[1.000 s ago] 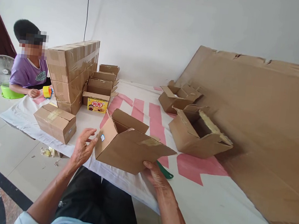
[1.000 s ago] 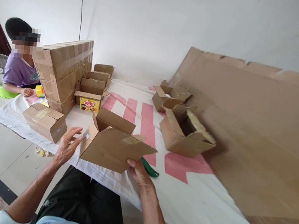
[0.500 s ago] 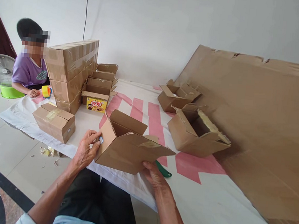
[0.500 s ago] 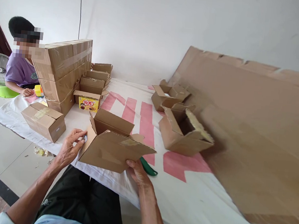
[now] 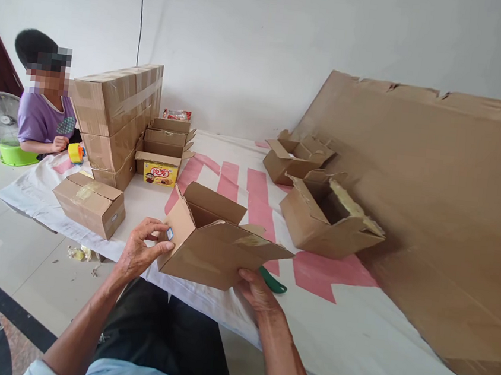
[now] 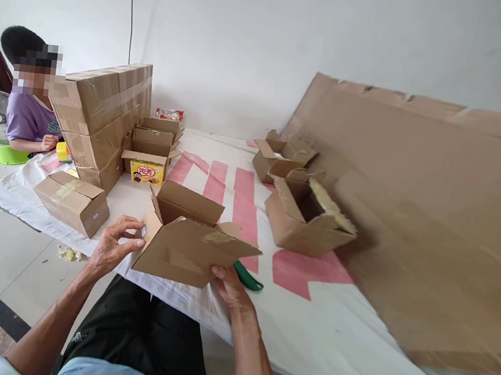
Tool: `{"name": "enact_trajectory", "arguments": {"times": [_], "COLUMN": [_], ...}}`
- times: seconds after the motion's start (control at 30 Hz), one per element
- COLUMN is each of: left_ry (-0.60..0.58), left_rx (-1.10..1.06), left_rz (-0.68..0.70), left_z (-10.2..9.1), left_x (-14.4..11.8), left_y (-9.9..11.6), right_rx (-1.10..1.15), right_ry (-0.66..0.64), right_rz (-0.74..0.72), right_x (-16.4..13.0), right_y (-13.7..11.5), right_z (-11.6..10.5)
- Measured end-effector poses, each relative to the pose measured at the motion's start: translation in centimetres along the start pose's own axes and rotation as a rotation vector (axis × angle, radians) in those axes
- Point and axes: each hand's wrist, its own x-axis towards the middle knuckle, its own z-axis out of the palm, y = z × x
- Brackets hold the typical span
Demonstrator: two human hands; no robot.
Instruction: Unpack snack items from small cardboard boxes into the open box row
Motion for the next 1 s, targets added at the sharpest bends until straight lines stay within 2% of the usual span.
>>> {"name": "enact_trajectory", "arguments": {"times": [0.47, 0.77, 1.0], "left_ry": [0.031, -0.024, -0.004], "left_rx": [0.008, 0.026, 0.030], "left_rz": [0.005, -0.014, 0.005], "left_z": [0.20, -0.22, -0.26], "left_x": [-0.04, 0.10, 0.23], "left_y": [-0.39, 0.15, -0.16], "right_rx": [-0.068, -0.065, -0.066], "right_ry": [0.000, 0.005, 0.009], "right_rz": [0.005, -0.003, 0.005], "right_x": [-0.58, -0.55, -0.55], "right_y": [-0.51, -0.49, -0.34], "right_z": [0.64, 0.62, 0.45]}}
